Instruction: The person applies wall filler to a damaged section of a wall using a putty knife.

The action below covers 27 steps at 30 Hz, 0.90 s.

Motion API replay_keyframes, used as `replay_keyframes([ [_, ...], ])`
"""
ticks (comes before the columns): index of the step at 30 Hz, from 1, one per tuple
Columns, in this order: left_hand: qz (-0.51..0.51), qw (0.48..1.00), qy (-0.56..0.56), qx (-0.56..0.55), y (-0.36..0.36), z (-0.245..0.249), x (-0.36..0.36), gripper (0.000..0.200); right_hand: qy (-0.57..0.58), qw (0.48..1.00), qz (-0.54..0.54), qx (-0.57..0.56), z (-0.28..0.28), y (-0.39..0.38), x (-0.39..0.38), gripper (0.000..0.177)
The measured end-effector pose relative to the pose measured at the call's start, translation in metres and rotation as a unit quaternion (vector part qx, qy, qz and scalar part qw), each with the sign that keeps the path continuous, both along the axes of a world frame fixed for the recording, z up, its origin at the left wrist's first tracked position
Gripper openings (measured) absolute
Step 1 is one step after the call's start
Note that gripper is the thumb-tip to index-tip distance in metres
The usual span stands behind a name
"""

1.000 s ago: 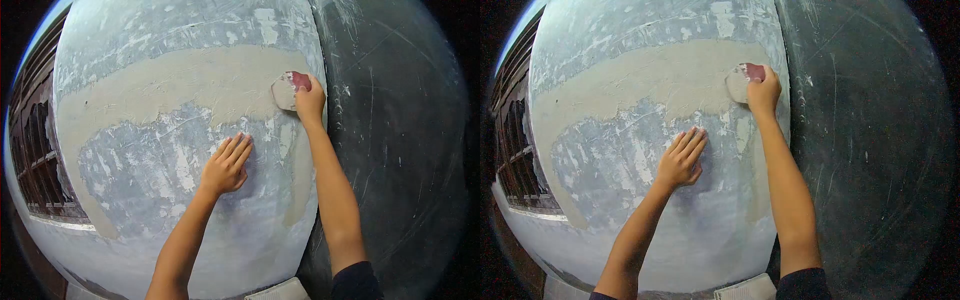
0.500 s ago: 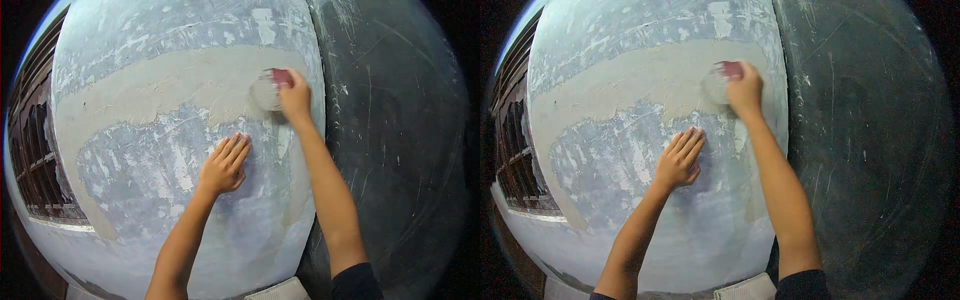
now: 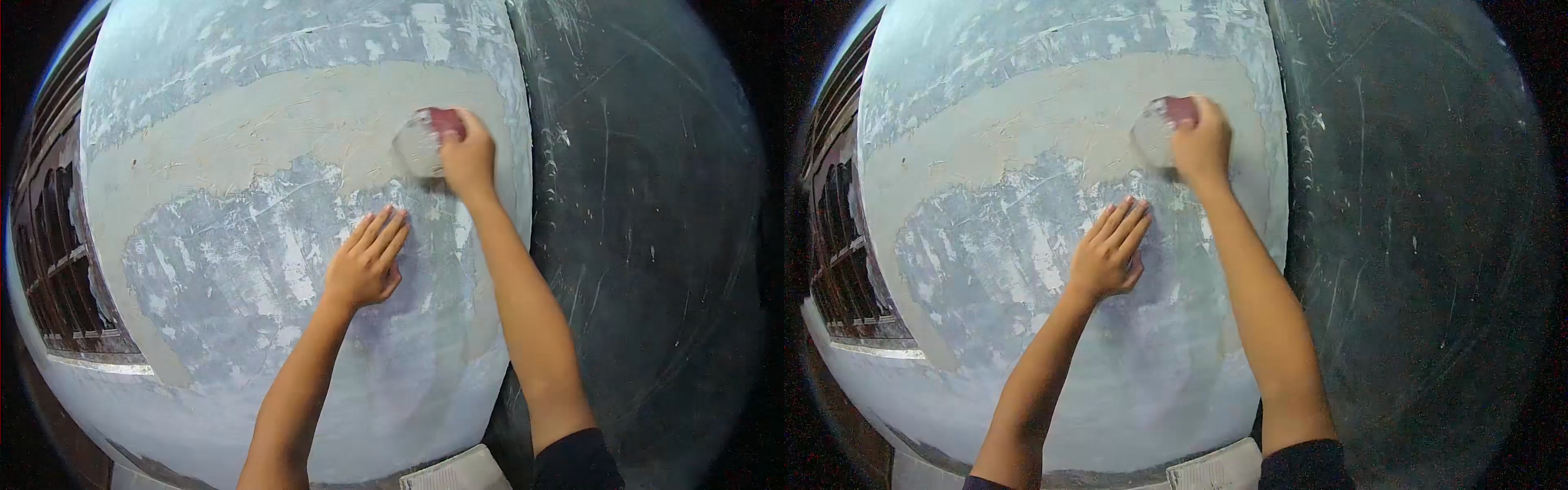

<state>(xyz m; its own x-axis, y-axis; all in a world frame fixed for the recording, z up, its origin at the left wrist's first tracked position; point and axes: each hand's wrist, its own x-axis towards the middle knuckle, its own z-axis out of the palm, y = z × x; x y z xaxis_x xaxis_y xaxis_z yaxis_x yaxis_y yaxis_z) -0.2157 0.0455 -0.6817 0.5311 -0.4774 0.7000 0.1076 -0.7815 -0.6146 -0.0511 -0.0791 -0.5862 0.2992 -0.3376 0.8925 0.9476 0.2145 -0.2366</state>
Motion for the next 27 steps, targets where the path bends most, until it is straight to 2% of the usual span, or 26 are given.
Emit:
replay_keyframes([
  [2,0.004,1.0,-0.009,0.006,0.001,0.001,0.002,0.061,-0.017,1.0,-0.016,-0.019,-0.004,0.002,-0.001,0.031],
  [4,0.002,1.0,-0.008,0.006,-0.001,0.001,0.001,0.061,0.055,0.997,-0.047,-0.037,-0.011,-0.004,0.017,0.03],
  [5,0.001,1.0,-0.004,0.004,-0.001,0.002,-0.001,0.061,0.053,0.997,-0.047,-0.036,-0.015,-0.011,0.031,0.03],
  [7,-0.005,1.0,-0.002,-0.004,-0.002,0.002,-0.002,0.06,0.185,0.983,0.015,0.008,-0.023,-0.028,0.05,0.03],
  [10,-0.009,1.0,-0.003,-0.003,0.0,0.001,0.001,0.06,0.162,0.984,0.056,0.042,-0.028,-0.032,0.026,0.03],
  [11,-0.007,1.0,-0.008,0.006,0.0,0.001,0.001,0.061,0.143,0.988,0.055,0.028,-0.028,-0.013,0.038,0.031],
  [12,-0.005,1.0,-0.005,0.003,-0.001,0.001,0.001,0.061,0.087,0.995,0.044,0.026,-0.025,-0.01,0.016,0.031],
  [15,-0.005,1.0,-0.003,0.003,0.0,0.001,0.001,0.062,0.043,0.999,0.018,0.018,-0.019,0.015,-0.012,0.031],
  [19,-0.004,1.0,0.009,-0.004,-0.002,0.002,-0.001,0.063,0.088,0.996,-0.018,0.018,-0.021,0.004,0.008,0.031],
  [21,-0.008,1.0,0.002,-0.001,0.0,0.002,0.0,0.064,0.184,0.983,0.008,0.017,-0.029,-0.02,0.025,0.031],
  [23,-0.012,1.0,0.0,-0.002,0.001,0.0,0.0,0.064,0.186,0.982,-0.001,0.041,-0.037,-0.029,0.052,0.031],
  [25,-0.004,1.0,0.002,-0.001,0.001,0.001,0.001,0.065,0.187,0.98,-0.011,0.068,-0.034,-0.035,0.045,0.031],
  [27,-0.003,1.0,0.0,0.0,0.001,0.001,0.001,0.064,0.139,0.989,0.028,0.053,-0.03,-0.029,0.03,0.031],
])
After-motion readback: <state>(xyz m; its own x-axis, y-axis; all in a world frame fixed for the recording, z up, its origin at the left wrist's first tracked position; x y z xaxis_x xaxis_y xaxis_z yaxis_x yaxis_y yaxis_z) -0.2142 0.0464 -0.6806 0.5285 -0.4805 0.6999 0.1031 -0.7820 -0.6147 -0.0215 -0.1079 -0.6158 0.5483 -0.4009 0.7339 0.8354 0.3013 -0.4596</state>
